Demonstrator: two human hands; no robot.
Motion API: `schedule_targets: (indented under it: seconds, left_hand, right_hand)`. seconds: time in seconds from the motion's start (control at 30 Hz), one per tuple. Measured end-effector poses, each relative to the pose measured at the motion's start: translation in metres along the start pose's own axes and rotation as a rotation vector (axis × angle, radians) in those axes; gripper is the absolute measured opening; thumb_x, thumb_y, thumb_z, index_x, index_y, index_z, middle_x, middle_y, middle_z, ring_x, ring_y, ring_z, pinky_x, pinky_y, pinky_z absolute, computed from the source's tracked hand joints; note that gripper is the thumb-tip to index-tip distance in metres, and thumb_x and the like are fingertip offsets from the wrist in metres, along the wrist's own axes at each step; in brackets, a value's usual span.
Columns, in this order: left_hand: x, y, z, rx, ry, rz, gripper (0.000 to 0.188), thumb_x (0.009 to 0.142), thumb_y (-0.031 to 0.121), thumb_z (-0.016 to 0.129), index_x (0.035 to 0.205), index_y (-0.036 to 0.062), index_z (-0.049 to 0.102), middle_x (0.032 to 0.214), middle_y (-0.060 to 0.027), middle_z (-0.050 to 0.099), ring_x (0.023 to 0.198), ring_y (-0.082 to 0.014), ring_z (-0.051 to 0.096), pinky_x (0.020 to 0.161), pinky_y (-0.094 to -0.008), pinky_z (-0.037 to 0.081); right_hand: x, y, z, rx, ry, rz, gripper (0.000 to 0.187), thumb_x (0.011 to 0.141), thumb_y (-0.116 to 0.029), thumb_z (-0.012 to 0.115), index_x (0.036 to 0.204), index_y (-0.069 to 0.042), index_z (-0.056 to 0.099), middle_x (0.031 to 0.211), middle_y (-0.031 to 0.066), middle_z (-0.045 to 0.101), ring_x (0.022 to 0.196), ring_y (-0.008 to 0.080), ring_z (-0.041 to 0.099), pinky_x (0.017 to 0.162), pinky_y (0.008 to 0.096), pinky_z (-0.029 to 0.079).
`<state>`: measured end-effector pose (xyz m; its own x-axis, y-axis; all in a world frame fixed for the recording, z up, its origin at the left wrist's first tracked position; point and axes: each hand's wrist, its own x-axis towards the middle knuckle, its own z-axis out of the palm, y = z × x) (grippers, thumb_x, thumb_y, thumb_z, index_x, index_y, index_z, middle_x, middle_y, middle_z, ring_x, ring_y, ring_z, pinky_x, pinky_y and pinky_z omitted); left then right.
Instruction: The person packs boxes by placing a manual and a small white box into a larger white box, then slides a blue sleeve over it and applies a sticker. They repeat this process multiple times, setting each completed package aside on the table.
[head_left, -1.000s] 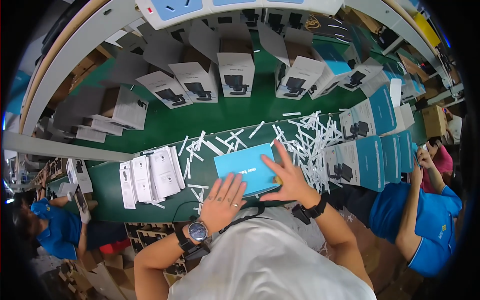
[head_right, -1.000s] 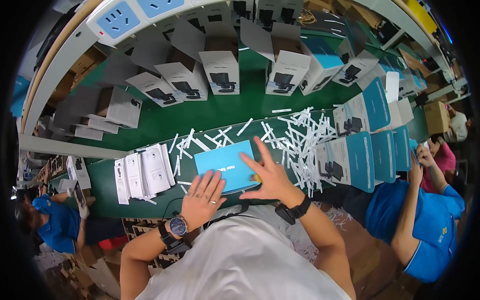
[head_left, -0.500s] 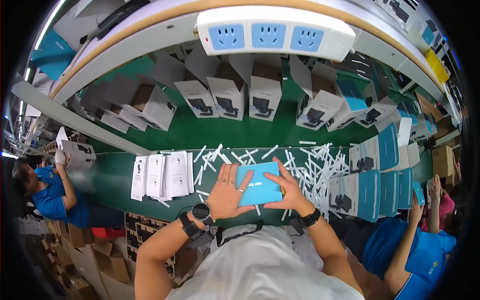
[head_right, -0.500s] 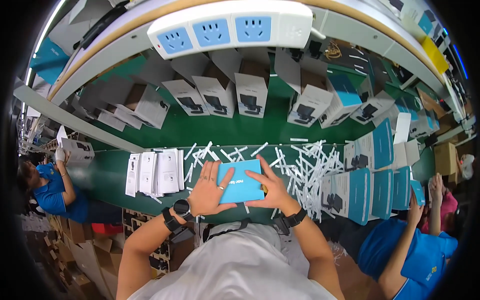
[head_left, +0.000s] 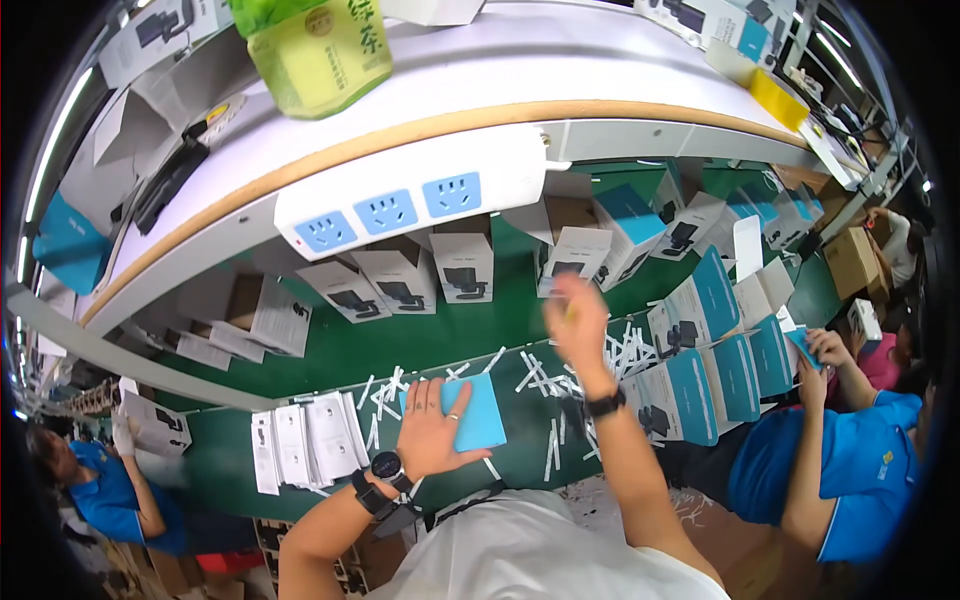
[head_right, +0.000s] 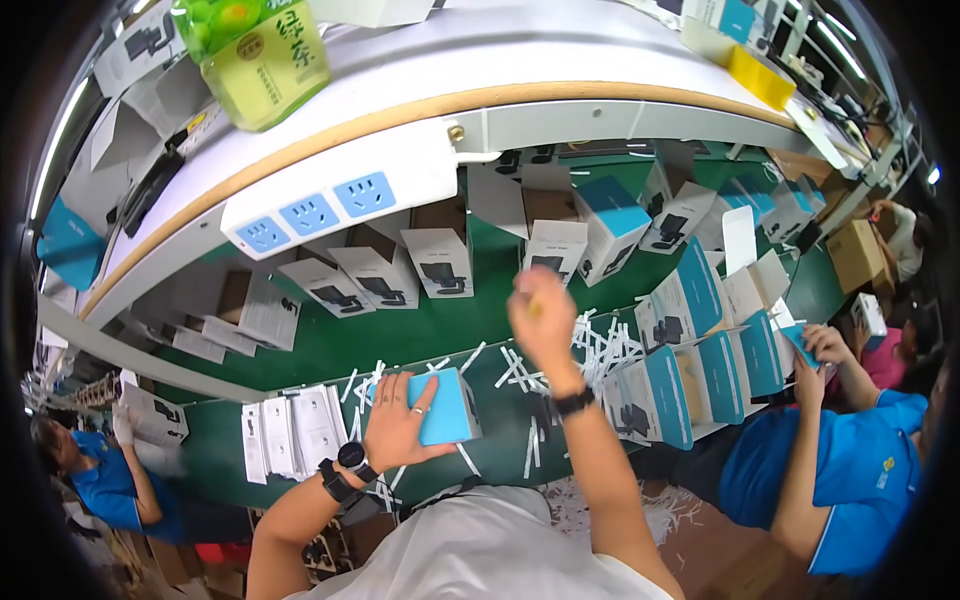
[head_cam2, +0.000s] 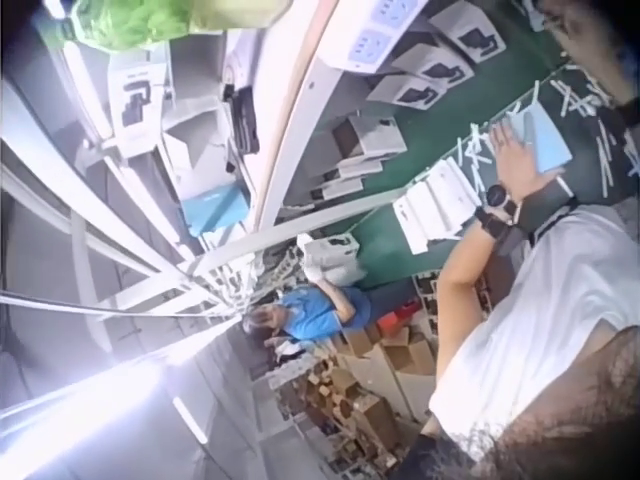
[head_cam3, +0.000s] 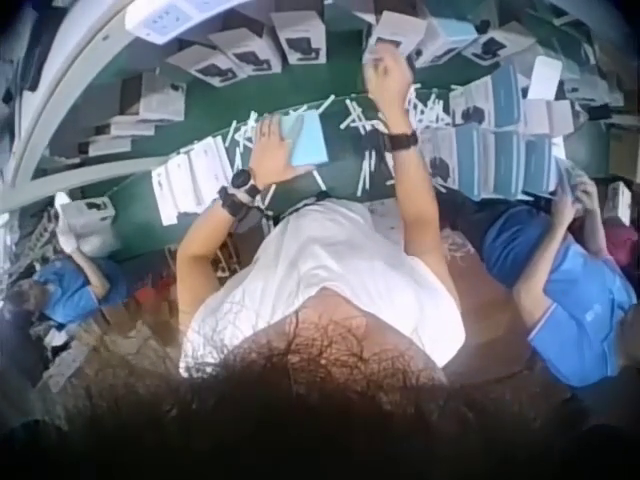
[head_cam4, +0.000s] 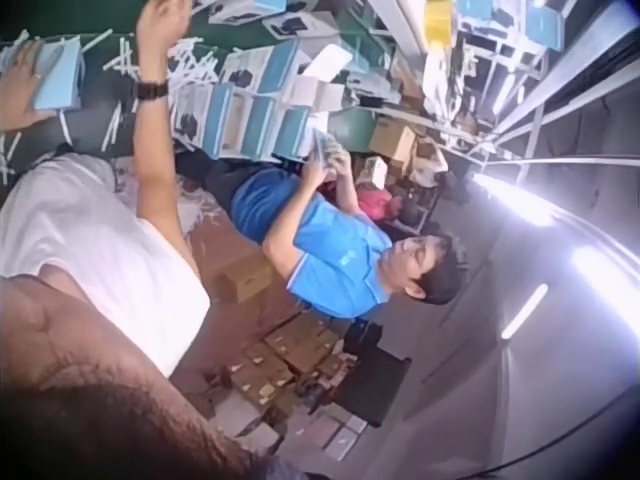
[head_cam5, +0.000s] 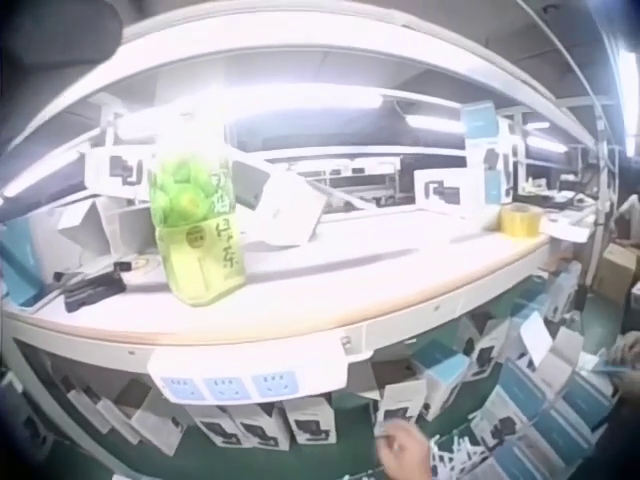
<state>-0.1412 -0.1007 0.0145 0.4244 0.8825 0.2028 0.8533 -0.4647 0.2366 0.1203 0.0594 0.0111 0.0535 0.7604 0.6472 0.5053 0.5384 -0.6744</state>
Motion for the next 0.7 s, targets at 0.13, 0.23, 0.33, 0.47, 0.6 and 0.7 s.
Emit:
schedule_targets:
  seconds: [0.13, 0.23, 0.33, 0.47, 0.6, 0.7]
  left_hand:
    - [0.012, -0.009, -0.016, 0.093, -0.076, 0.052, 0.110, 0.064, 0.071, 0.078, 0.151, 0.0130, 0.045, 0.139, -0.0334, 0.041, 0.129, -0.0536, 0.041, 0.115, -0.0640, 0.026]
    - [0.008, -0.026, -0.014, -0.018, -0.073, 0.129, 0.107, 0.063, 0.069, 0.080, 0.149, 0.0141, 0.049, 0.138, -0.0317, 0.043, 0.127, -0.0519, 0.043, 0.113, -0.0631, 0.028]
    - [0.012, -0.038, -0.020, -0.094, 0.057, 0.048, 0.098, 0.062, 0.062, 0.085, 0.142, 0.0134, 0.057, 0.133, -0.0301, 0.047, 0.120, -0.0481, 0.047, 0.106, -0.0586, 0.034]
    - [0.061, -0.036, -0.041, -0.008, 0.241, 0.023, 0.099, 0.059, 0.056, 0.088, 0.143, 0.0134, 0.056, 0.131, -0.0292, 0.049, 0.118, -0.0458, 0.048, 0.102, -0.0556, 0.037]
    - [0.178, -0.011, -0.040, 0.022, 0.293, 0.124, 0.102, 0.061, 0.061, 0.084, 0.146, 0.0143, 0.053, 0.131, -0.0314, 0.050, 0.118, -0.0460, 0.050, 0.101, -0.0546, 0.038]
    - [0.279, 0.023, -0.024, -0.100, -0.038, -0.011, 0.102, 0.066, 0.072, 0.075, 0.148, 0.0148, 0.052, 0.138, -0.0343, 0.048, 0.125, -0.0485, 0.049, 0.105, -0.0577, 0.036]
  right_hand:
    - [0.090, 0.048, -0.010, -0.472, 0.326, -0.021, 0.029, 0.084, -0.009, 0.068, 0.113, -0.008, 0.068, 0.112, 0.0154, 0.068, 0.102, 0.0382, 0.065, 0.089, 0.0438, 0.054]
    - [0.094, 0.083, -0.033, -0.622, 0.067, 0.169, 0.022, 0.083, -0.015, 0.071, 0.104, -0.011, 0.069, 0.103, 0.0128, 0.069, 0.097, 0.0381, 0.066, 0.084, 0.0461, 0.054]
    - [0.052, 0.056, -0.057, -0.727, -0.114, 0.108, 0.017, 0.084, -0.025, 0.073, 0.088, -0.009, 0.068, 0.094, 0.0116, 0.067, 0.087, 0.0360, 0.066, 0.071, 0.0454, 0.054]
    - [-0.061, -0.037, -0.097, -0.487, 0.000, 0.111, 0.009, 0.082, -0.016, 0.076, 0.082, -0.010, 0.070, 0.085, 0.0111, 0.067, 0.073, 0.0351, 0.066, 0.062, 0.0412, 0.053]
    - [-0.163, -0.103, -0.137, -0.384, -0.055, 0.406, 0.008, 0.074, -0.010, 0.079, 0.079, -0.012, 0.073, 0.078, 0.0087, 0.067, 0.067, 0.0285, 0.066, 0.059, 0.0365, 0.052]
    - [-0.170, -0.146, -0.147, -0.307, -0.119, 0.509, 0.006, 0.077, -0.011, 0.079, 0.079, -0.009, 0.074, 0.075, 0.0081, 0.066, 0.065, 0.0244, 0.066, 0.058, 0.0317, 0.051]
